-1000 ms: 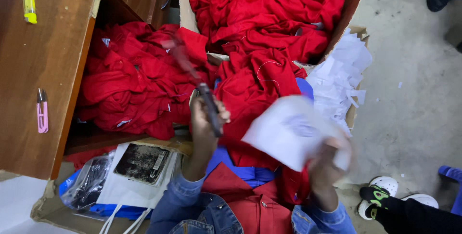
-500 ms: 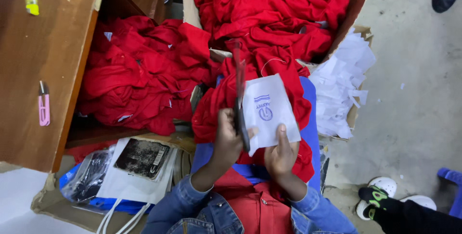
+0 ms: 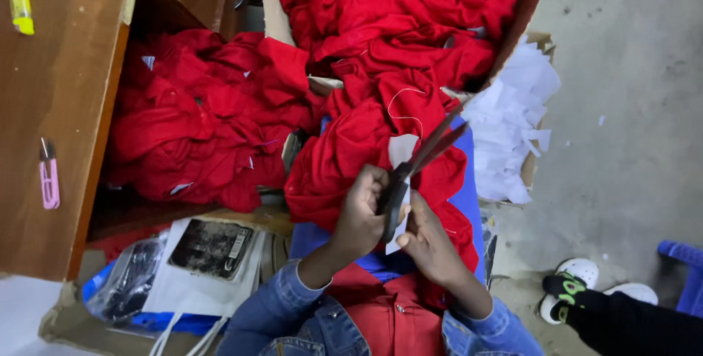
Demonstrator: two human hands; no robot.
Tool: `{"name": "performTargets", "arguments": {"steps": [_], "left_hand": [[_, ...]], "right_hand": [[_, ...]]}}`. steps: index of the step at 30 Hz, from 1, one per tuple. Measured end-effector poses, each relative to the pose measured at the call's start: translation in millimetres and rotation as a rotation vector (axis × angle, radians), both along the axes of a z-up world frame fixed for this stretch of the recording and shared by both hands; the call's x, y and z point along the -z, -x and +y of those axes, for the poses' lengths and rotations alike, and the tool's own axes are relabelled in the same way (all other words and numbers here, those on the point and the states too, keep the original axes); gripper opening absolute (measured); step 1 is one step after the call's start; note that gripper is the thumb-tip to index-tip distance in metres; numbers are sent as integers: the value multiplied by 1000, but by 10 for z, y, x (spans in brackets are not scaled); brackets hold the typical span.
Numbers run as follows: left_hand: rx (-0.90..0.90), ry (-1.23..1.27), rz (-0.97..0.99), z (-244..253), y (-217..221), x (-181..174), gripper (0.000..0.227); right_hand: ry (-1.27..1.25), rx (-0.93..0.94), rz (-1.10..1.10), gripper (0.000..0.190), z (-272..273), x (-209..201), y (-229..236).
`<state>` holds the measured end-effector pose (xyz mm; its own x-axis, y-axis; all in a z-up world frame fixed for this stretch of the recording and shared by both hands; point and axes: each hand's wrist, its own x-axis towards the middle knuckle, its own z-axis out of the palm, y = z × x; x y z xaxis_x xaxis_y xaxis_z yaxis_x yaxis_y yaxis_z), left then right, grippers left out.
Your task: The person uses scissors to cut white paper tags from a stack of red shirts. They handle the shirts one at a time, cutting the tags and dropping the cut pieces onto the floor.
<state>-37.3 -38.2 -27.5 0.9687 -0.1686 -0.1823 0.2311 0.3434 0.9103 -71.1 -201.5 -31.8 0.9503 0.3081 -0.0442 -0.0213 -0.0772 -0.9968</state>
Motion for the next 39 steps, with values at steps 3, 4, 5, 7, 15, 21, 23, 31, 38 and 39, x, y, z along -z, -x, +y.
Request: {"name": "performTargets", "arguments": {"steps": [3,4,5,7,15,21,23,31,38,39], "left_hand": [[40,21,-29,-9,-16,43,58],[110,48,-24,4,-54,72,58],[179,74,-18,11,-90,96,58],[194,239,1,41,-154,384,64],[146,163,-19,181,-55,310,37],[71,33,8,48,-275,673,31],[-2,-189,20,38,-501,890,31],[121,-290,-6,403,-559,616,34],[825,-972,51,963,476,-143,21],[819,-978,55,1012,584,-99,21]], "right_hand": [[95,70,93,88,69,-132,-18],[65,136,163,77,37,10,-2],[34,202,234,74,-1,148,14],[22,287,280,56,46,265,17],[-529,748,412,25,-136,147,-60],[-562,639,233,10,66,118,-99],[-351,453,65,23,53,310,-177],[-830,624,397,17,90,715,-406],[-810,688,361,32,171,681,-548],[-814,681,365,32,192,596,-591]]}}
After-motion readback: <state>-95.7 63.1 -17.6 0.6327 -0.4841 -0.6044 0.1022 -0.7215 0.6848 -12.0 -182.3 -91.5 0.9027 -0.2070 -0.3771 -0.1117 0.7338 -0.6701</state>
